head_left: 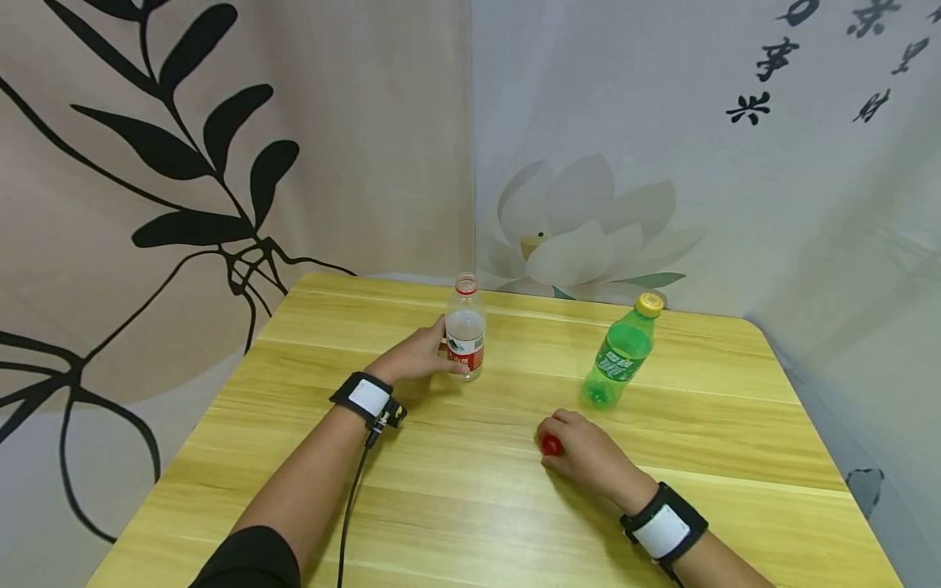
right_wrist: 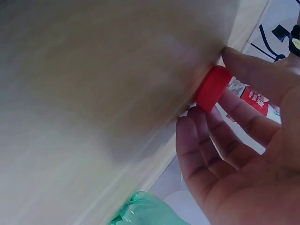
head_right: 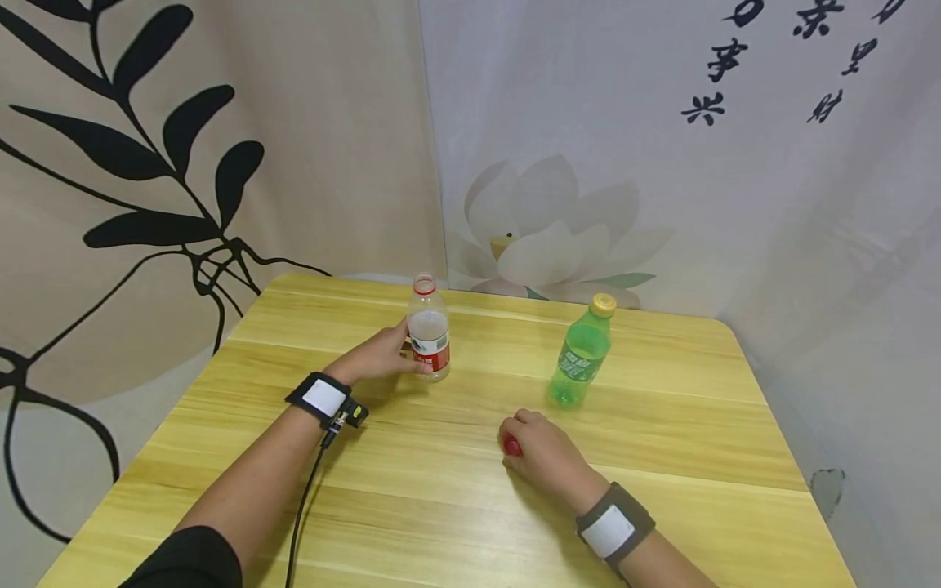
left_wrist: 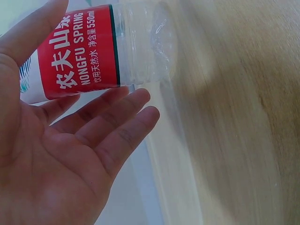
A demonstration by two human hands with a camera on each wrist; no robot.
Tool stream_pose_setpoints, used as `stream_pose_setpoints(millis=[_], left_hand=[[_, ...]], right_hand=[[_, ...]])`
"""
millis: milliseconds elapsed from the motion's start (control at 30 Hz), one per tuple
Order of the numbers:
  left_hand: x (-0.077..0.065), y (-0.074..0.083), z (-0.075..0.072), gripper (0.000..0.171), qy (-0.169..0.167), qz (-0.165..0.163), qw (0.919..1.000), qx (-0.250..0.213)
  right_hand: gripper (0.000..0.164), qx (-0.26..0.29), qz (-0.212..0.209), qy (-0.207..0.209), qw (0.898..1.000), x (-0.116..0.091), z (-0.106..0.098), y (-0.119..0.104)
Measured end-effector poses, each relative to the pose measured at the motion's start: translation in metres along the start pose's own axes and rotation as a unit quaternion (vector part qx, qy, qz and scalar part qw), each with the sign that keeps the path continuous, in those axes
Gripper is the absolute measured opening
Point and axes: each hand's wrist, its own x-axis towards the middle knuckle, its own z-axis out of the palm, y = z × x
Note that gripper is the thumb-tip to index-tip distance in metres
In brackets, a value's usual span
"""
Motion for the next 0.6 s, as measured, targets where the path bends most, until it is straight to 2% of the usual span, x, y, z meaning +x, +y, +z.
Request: stream_pose_setpoints(millis=[167, 400, 600], left_hand=[[-0.0001, -0.0001, -0.0003, 0.095, 0.001, 0.001, 1.0000, -0.003], [-0.0022, -0.0010, -0.0012, 0.098, -0.001, 0.000, 1.0000, -0.003], [-0.0055, -0.0015, -0.0035, 0.102, -0.008, -0.010, 0.9997, 0.019]], right_hand=[[0.034, 0.004, 0.010, -0.014, 1.000, 0.0011, -0.0005, -0.0008], [0.054, 0.014, 0.039, -0.024, 0.999, 0.0012, -0.0012, -0.0025], [0.064, 0.032, 0.067, -0.022, 0.997, 0.0022, -0.0046, -0.0045]])
